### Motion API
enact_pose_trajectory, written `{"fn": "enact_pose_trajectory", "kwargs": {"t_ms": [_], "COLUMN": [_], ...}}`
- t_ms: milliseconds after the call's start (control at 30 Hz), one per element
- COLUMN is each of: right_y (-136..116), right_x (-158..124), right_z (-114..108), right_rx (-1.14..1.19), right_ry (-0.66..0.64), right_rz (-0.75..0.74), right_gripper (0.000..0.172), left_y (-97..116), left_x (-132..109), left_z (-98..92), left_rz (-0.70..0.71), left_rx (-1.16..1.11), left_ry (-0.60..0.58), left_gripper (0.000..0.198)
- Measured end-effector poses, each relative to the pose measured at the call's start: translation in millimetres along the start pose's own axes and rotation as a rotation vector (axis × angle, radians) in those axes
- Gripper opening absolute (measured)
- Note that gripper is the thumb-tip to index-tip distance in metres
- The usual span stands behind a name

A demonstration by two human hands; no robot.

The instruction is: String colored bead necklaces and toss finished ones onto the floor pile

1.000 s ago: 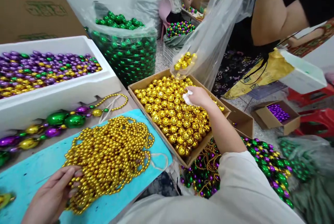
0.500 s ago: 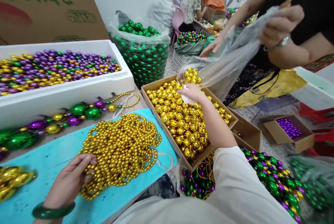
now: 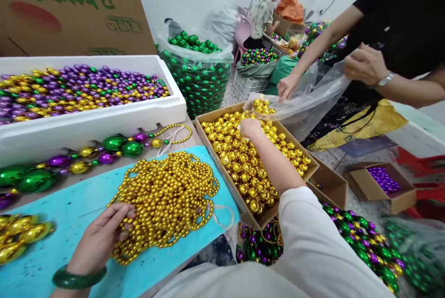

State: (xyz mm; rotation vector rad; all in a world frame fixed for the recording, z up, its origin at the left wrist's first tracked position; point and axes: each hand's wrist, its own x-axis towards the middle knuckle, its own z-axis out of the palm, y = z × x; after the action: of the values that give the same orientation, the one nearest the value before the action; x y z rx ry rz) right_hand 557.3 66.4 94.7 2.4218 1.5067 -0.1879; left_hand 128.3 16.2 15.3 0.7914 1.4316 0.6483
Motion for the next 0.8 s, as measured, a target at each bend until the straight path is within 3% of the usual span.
{"fn": "enact_pose_trajectory", "kwargs": {"t_ms": [100,167,333,400,567,700,800], "right_y": [18,16,-24,-37,-31,-18,-27], "right_x": [-16,-31,-64,-67,-66,-76,-91], "right_z": [-6,-5,12,19,16,4,5], "right_rx": [-0.01,0.0,0.044,0.021,-0.072,-0.079,-0.044], "right_ry": [-0.011,-0.005,-0.02,-0.041,-0.077,-0.045,-0.075], "right_rz": [0.021,-0.02,-0.335,-0.4,-0.305,-0.216,-0.302], "right_gripper": [0.035,0.037,0.053,0.052,0.031,0.031,0.03], "left_y": [-1,-2,0,2,1,-6,-9], "left_x": [3,4,2,-2,-6,-2,-2], "left_z": [-0.2,0.2,1.0,0.7,-3.7,-7.1,-6.6], "left_rz": [-0.002,0.004,0.037,0.047,0.071,0.065,0.097], "left_rx": [-0.006,-0.009,-0.01,-0.008,0.002,-0.007,-0.022], "left_ry": [0.01,0.001,-0.036,-0.055,-0.091,-0.106,-0.126], "left_gripper": [0.063,0.062,0.059,0.055,0.046,0.046,0.046]}}
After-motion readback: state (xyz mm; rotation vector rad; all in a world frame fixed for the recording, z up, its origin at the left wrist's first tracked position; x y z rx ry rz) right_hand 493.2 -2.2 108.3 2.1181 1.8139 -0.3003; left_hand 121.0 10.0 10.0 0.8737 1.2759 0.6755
